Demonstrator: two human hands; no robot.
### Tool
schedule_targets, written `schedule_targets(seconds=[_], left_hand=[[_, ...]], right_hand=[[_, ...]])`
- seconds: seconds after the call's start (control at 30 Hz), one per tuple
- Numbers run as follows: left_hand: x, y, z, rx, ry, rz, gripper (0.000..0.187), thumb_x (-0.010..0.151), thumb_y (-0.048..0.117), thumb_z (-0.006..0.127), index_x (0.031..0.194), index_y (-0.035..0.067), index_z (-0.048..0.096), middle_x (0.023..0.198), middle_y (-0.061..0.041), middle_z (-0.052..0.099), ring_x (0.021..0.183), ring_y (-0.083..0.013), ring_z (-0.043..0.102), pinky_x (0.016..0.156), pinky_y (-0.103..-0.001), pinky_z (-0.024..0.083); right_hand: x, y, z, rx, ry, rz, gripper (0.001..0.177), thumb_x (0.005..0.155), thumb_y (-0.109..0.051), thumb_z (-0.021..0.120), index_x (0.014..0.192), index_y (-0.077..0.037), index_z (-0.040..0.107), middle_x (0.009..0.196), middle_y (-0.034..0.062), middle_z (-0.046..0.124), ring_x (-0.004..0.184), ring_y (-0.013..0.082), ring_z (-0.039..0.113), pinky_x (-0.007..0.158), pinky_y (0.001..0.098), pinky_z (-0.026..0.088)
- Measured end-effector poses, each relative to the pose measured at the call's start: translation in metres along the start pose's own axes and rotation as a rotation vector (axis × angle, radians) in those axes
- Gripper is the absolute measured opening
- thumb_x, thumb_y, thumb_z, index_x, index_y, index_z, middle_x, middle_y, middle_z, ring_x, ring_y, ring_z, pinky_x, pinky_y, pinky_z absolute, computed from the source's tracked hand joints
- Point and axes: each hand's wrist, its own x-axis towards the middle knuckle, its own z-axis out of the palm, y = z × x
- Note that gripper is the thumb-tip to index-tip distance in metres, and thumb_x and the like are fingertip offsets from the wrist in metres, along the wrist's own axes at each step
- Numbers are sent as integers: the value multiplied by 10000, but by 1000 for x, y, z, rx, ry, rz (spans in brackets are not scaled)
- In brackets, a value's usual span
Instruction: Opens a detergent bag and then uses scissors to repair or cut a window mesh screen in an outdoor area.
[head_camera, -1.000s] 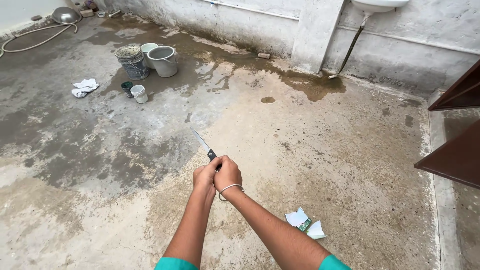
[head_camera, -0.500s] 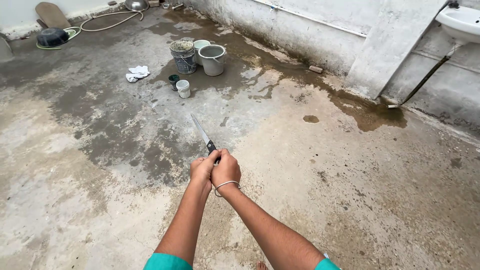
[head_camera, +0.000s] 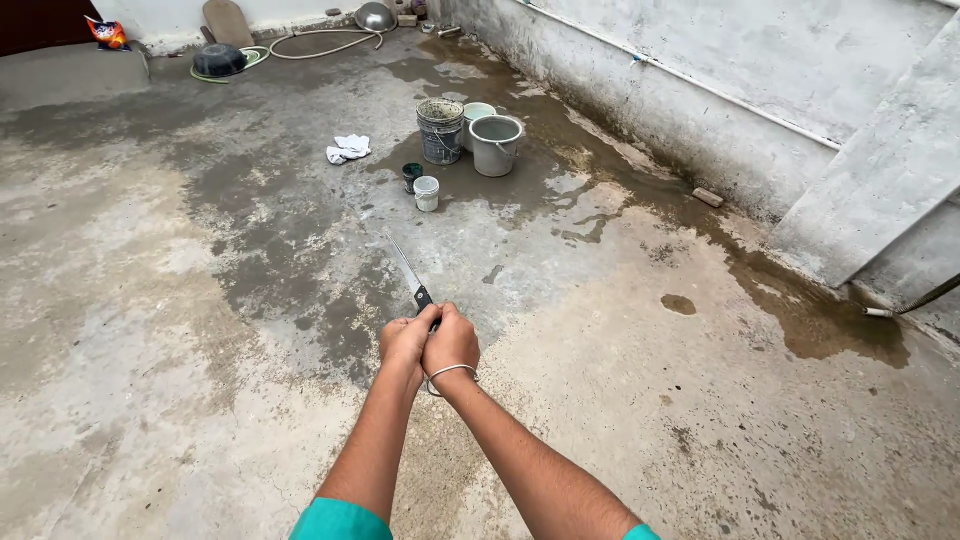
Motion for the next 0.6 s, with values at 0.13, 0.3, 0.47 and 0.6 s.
schedule_targets(seconds=[0.13, 0.3, 0.47, 0.6], left_hand=[[1, 19, -1, 91, 77, -15, 352, 760, 277, 871, 724, 26, 627, 730, -63, 674, 594, -127, 586, 507, -316, 472], [15, 39, -3, 69, 67, -41, 335, 763, 272, 856, 690, 61, 606, 749, -58, 683, 608, -123, 603, 512, -313, 489], [66, 47, -6, 19, 67, -23, 334, 755, 278, 853, 703, 42, 623, 745, -63, 690, 616, -128, 603, 521, -315, 487], [109, 73, -9, 64, 99, -7, 379, 736, 301, 877, 715, 16, 627, 742, -45, 675, 617, -120, 583, 536, -318, 479]], right_hand=[[16, -4, 14, 6, -8, -21, 186, 915, -228, 633, 1071, -149, 694, 1012, 152, 749, 941, 386, 718, 770, 505, 564], [37, -19, 27, -16, -52, 3, 197, 914, -250, 648, 1080, -152, 693, 985, 156, 751, 941, 385, 718, 776, 503, 562], [68, -35, 54, -34, -72, -10, 189, 923, -239, 629, 1079, -151, 692, 975, 144, 759, 931, 377, 728, 770, 502, 565], [108, -53, 86, -29, -46, -81, 199, 890, -205, 646, 1072, -142, 695, 983, 163, 750, 939, 405, 712, 768, 518, 557]])
